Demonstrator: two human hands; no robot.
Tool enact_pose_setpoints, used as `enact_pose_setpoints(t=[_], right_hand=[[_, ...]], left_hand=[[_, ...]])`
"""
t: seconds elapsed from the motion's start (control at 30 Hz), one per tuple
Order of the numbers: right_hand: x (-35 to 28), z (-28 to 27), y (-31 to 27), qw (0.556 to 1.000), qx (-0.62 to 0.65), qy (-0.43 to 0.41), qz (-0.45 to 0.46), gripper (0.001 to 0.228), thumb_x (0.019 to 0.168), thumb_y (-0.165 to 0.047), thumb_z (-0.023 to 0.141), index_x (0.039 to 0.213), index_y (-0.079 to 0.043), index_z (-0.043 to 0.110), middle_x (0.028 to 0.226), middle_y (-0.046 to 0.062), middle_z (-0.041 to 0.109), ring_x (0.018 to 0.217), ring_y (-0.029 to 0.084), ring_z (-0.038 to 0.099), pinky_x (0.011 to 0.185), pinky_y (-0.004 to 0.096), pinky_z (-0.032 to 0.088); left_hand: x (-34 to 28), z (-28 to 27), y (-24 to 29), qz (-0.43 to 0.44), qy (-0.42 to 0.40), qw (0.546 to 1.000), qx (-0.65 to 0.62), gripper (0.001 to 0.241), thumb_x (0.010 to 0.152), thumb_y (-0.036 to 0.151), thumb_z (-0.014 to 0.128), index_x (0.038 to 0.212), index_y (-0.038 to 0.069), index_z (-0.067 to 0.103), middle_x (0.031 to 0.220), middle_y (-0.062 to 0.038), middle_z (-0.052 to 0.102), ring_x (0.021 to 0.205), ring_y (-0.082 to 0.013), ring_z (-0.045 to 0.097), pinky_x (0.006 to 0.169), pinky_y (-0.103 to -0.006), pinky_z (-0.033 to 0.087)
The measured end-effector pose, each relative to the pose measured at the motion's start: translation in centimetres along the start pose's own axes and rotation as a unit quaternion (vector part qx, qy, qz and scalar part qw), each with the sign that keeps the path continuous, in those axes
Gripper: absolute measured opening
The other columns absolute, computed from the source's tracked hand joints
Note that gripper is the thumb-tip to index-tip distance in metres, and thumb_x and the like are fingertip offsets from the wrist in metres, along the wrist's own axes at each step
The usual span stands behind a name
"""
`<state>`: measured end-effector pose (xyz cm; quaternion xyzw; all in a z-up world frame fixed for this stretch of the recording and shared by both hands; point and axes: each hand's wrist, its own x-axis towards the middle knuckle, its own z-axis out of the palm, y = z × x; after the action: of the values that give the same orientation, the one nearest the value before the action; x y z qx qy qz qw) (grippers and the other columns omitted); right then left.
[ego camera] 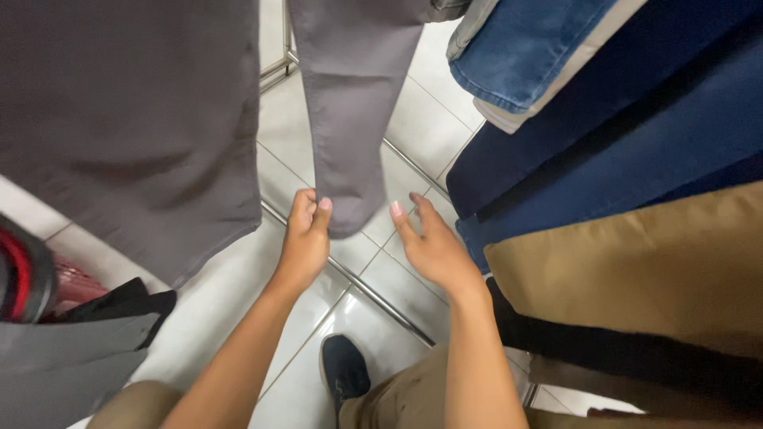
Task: The person selects several pairs of trousers from a clothing rack, holds them up one at a time, and runs their hands along the fabric and legs to feel the material.
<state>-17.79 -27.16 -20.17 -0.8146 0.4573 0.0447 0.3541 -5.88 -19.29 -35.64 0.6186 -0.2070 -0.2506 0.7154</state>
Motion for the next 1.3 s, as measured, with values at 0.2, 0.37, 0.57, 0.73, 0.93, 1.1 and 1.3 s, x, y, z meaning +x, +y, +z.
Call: enact_pose_setpoints(t=[0.2,0.37,0.57,0.73,0.93,1.1,1.3], right_hand=[[-3.0,4.5,-0.8,0.966,0.245,0.021,-0.078,0.074,0.090,-0.049,0.042,0.137,0.007,0.031,0.126,0.039,0.043,0.122,0.048,0.042,0.100,0.055,0.034],[-5.5,8.7,1.3,0.893,0.433,0.105,-0.063,0.028,0.087,-0.030,0.064,0.089,-0.002,0.068,0.050,0.016,0.056,0.034,0.022,0.054,0.033,0.029,0.045],[-12.4,8.6,-0.3,0.896,0.301,0.309,-0.103,0.031,0.088,-0.026,0.063,0.066,-0.006,0.057,0.053,0.009,0.054,0.058,0.011,0.046,0.055,0.027,0.043],[-14.6,9.7,-0.2,0.894,0.306,0.311,-0.098,0.030,0.090,-0.031,0.053,0.069,-0.012,0.046,0.062,-0.004,0.044,0.061,0.009,0.040,0.058,0.026,0.037],[-14.7,8.3,-0.2,0.885,0.417,0.189,-0.086,0.022,0.085,-0.025,0.055,0.095,-0.006,0.059,0.091,0.004,0.064,0.087,0.011,0.058,0.078,0.025,0.045],[-15.1,5.3,-2.7,0.831,0.541,0.133,0.003,0.068,0.072,-0.027,0.062,0.133,-0.002,0.042,0.126,0.010,0.059,0.110,0.015,0.057,0.093,0.026,0.043],[-15.2,6.4,-3.3,0.881,0.365,0.300,0.010,0.035,0.082,-0.040,0.057,0.075,-0.007,0.065,0.077,0.001,0.068,0.078,0.009,0.060,0.070,0.027,0.047]], left_hand=[[-6.4,-3.0,7.4,-0.044,-0.030,0.988,-0.145,0.009,0.096,0.014,0.043,0.097,0.007,0.049,0.073,0.000,0.051,0.067,-0.0109,0.046,0.065,-0.0229,0.041],[-10.0,-4.8,9.7,0.023,0.081,0.992,0.094,0.018,0.093,0.026,0.053,0.084,0.011,0.052,0.056,-0.007,0.046,0.055,-0.0171,0.044,0.055,-0.0301,0.039],[-13.5,-5.1,12.0,0.098,0.179,0.954,0.219,0.022,0.093,0.029,0.057,0.083,0.011,0.049,0.054,-0.014,0.053,0.055,-0.0342,0.060,0.052,-0.0365,0.044],[-15.3,-5.0,14.1,0.007,0.096,0.974,0.206,0.026,0.091,0.034,0.049,0.084,0.010,0.043,0.057,-0.008,0.049,0.052,-0.0280,0.046,0.054,-0.0398,0.035],[-15.9,-7.0,12.6,0.042,0.027,0.989,0.138,0.030,0.093,0.035,0.047,0.079,0.011,0.037,0.066,0.002,0.031,0.058,-0.0108,0.032,0.056,-0.0292,0.031],[-17.0,-8.0,12.0,0.056,-0.080,0.995,0.030,0.024,0.092,0.030,0.051,0.079,0.011,0.043,0.065,0.003,0.037,0.059,-0.0066,0.035,0.055,-0.0253,0.031],[-13.4,-5.6,17.0,-0.080,-0.079,0.994,-0.003,0.028,0.087,0.038,0.054,0.080,0.011,0.051,0.071,0.002,0.044,0.068,-0.0082,0.042,0.064,-0.0260,0.037]])
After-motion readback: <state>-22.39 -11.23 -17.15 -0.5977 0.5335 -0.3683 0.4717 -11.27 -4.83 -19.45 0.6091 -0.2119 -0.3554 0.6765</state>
